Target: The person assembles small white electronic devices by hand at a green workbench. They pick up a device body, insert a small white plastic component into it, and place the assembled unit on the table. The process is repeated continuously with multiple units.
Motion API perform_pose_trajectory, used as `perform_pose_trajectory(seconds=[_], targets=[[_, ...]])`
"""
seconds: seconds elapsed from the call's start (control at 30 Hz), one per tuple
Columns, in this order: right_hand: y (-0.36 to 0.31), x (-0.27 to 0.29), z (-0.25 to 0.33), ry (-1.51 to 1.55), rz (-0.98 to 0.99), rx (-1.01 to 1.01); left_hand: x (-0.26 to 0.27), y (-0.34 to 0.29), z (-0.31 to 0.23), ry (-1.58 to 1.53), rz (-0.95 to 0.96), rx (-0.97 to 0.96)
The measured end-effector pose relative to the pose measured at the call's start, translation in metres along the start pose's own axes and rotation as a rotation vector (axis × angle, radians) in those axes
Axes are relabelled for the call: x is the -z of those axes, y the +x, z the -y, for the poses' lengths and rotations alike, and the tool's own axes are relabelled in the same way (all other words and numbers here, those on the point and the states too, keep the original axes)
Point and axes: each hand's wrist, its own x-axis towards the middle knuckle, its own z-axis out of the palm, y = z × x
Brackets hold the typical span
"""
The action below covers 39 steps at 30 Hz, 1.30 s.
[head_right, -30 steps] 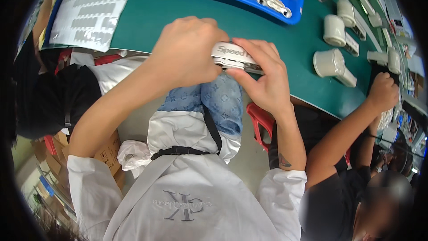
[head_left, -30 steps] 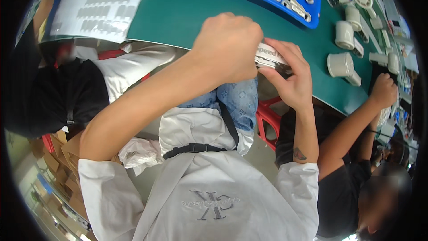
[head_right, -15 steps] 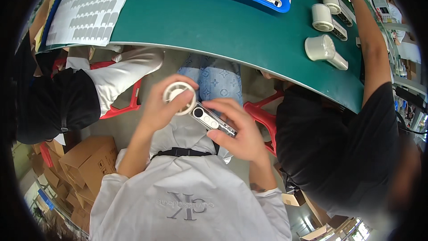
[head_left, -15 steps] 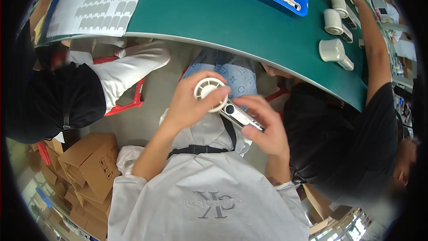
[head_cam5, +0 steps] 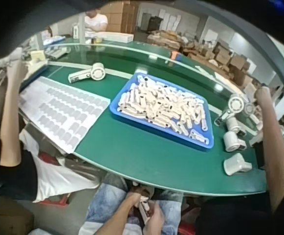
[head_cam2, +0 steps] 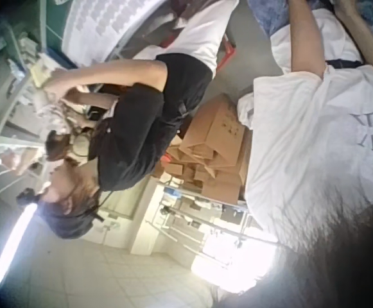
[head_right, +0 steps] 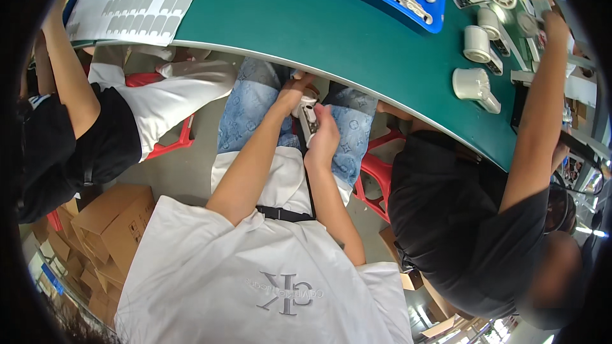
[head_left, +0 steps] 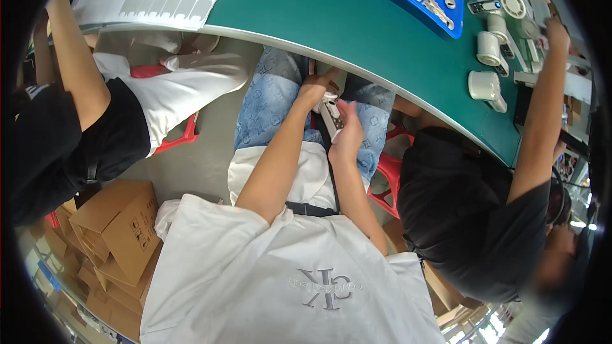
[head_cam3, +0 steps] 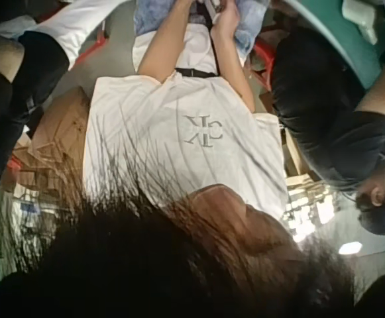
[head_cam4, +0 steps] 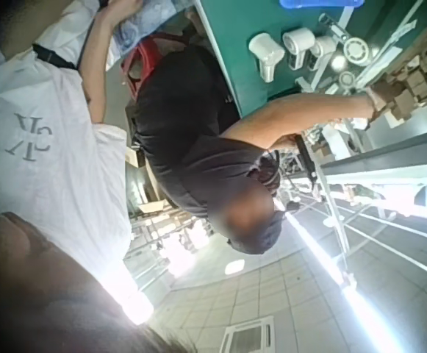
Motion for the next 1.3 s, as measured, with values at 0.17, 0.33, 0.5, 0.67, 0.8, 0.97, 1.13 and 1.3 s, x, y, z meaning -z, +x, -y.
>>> perform_pose_trajectory(seconds=[0.17, 0.33, 0.5, 0.67, 0.8, 0.97, 1.13, 1.3], targets=[[0.034, -0.008, -0.021, 0.185, -0.211, -0.147, 0.005, 0.031, 0.018, 0.204, -0.065, 0.039], [0.046, -0.009, -0.024, 0.122, -0.316, -0.111, -0.003, 0.042, 0.031, 0.213, -0.067, -0.033], [0.05, -0.012, -0.027, 0.123, -0.344, -0.084, 0.007, 0.079, 0.069, 0.557, -0.034, -0.168], [0.034, -0.016, 0.005, 0.14, -0.258, -0.161, 0.011, 0.076, 0.059, 0.756, 0.0, -0.256], [0.021, 0.008, 0.007, 0.113, -0.04, -0.197, 0.009, 0.025, 0.018, 0.755, -0.02, -0.255], [-0.002, 0.033, 0.027, -0.217, 0.413, -0.263, 0.013, -0.089, -0.028, 0.22, -0.294, -0.219], [0.023, 0.038, 0.042, -0.522, 0.807, -0.283, 0.036, -0.118, -0.043, 0.398, -0.051, -0.262], [0.029, 0.036, 0.067, -0.861, 0.994, 0.061, 0.053, -0.12, -0.061, 0.77, 0.337, -0.357]])
